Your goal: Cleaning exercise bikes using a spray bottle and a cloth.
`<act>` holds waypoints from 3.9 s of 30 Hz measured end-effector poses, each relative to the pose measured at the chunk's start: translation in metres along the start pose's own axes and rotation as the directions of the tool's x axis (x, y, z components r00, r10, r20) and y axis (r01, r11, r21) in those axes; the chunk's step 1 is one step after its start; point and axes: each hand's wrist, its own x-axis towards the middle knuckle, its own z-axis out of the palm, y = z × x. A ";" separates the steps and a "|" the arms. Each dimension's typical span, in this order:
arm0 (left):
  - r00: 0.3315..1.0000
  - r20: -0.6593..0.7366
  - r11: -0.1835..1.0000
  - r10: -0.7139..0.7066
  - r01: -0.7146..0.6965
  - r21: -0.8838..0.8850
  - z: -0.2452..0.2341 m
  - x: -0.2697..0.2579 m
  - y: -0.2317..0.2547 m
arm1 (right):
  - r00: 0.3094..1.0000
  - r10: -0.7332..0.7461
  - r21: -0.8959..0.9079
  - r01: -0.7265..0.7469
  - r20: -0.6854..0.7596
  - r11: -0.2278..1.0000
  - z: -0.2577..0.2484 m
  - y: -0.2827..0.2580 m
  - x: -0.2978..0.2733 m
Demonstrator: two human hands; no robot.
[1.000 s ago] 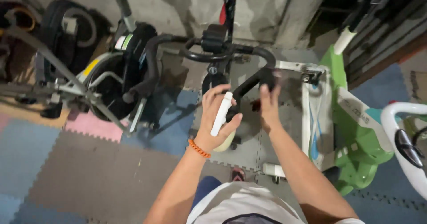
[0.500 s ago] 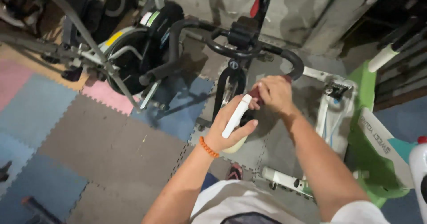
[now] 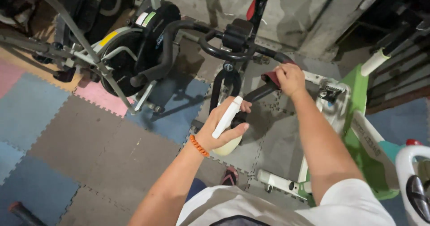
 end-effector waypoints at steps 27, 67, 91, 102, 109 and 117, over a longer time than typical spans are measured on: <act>0.879 0.433 0.978 0.201 -0.208 -0.032 -0.049 0.044 -0.024 | 0.804 0.575 -0.033 -0.577 0.150 0.816 0.117 -0.025 -0.062; 0.890 0.409 0.819 -0.203 0.383 -0.427 -0.034 0.054 -0.033 | 0.805 -0.068 -0.456 0.401 0.589 0.795 0.014 -0.028 0.111; 0.957 0.217 0.964 -0.193 0.226 -0.140 -0.019 0.038 -0.037 | 0.611 0.480 -0.098 -0.551 0.630 0.829 0.015 0.012 0.127; 0.989 0.134 0.958 0.057 -0.016 -0.287 -0.030 0.023 -0.060 | 0.399 0.901 -0.079 -0.906 0.172 0.416 0.046 0.091 0.031; 0.968 0.170 0.951 0.183 -0.130 -0.279 -0.051 0.024 -0.057 | 0.410 0.877 -0.110 -0.888 0.252 0.447 -0.022 -0.116 0.010; 0.931 0.248 0.935 0.270 -0.314 0.162 -0.134 0.024 -0.007 | 0.510 0.819 -0.084 -0.834 0.263 0.546 -0.106 -0.263 0.015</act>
